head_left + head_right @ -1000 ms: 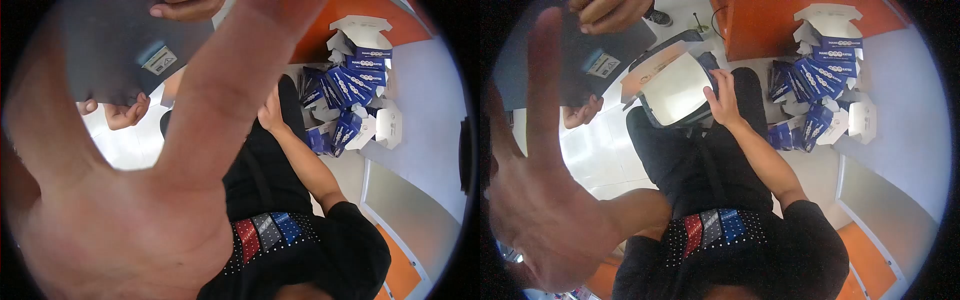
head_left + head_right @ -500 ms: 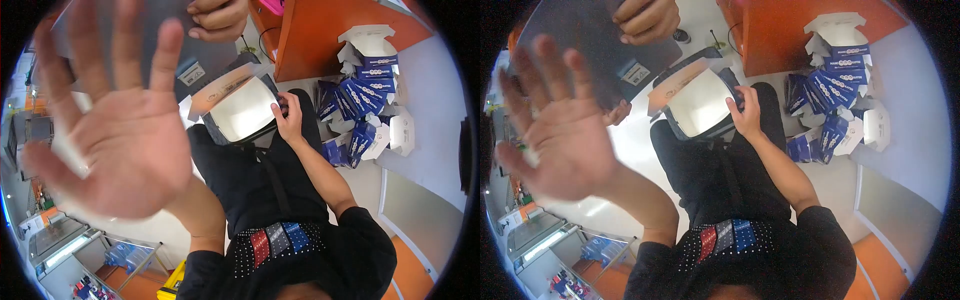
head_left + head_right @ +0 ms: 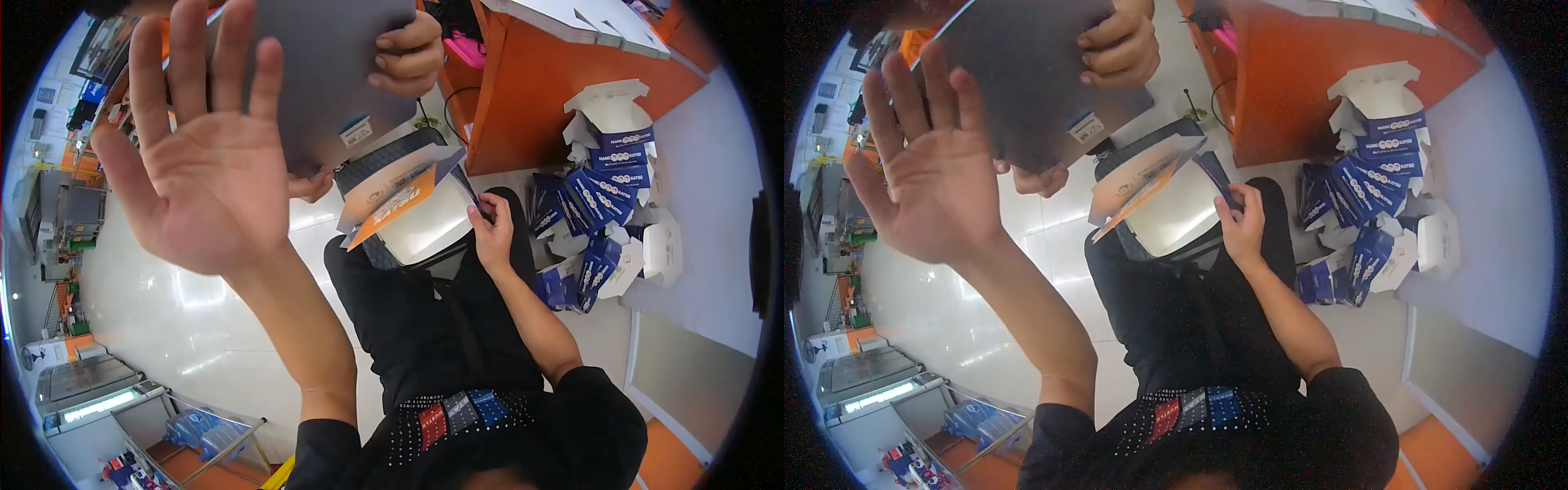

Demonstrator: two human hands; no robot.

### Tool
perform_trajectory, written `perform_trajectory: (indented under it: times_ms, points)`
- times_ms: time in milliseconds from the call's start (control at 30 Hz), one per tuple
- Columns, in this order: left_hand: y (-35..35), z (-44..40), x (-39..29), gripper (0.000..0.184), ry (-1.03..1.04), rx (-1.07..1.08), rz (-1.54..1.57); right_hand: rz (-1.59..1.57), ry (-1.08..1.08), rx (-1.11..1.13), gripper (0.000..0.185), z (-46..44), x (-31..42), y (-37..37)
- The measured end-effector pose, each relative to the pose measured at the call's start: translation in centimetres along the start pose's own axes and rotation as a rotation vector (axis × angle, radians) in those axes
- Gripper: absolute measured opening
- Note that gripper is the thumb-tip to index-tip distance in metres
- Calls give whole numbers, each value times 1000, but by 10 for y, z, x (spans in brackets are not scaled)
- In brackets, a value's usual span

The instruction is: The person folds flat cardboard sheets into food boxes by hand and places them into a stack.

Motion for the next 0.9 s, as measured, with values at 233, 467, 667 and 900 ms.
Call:
perform_trajectory:
  times_ms: [233,467,667,900]
  points:
    - [-17,-7,-7,59,24,-18,-28,53,-2,9,34,-1,-6,-2]
    - [-24,95,33,35,-62,-438,-862,96,57,35,35,-1,13,0]
    - [-38,223,72,17,-489,-556,-1051,145,71,12,34,-5,20,-10]
    - [-60,263,73,13,-153,-341,-1731,218,130,110,36,-1,18,1]
Point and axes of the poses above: each hand's wrist, its own z-axis away from the middle knuckle, its own y-axis out of the palm, x = y × z, the point moved 1 cm from there along -z, towards the middle knuckle, and after that the axes turned 13 degrees about y, right-handed, at the moved point
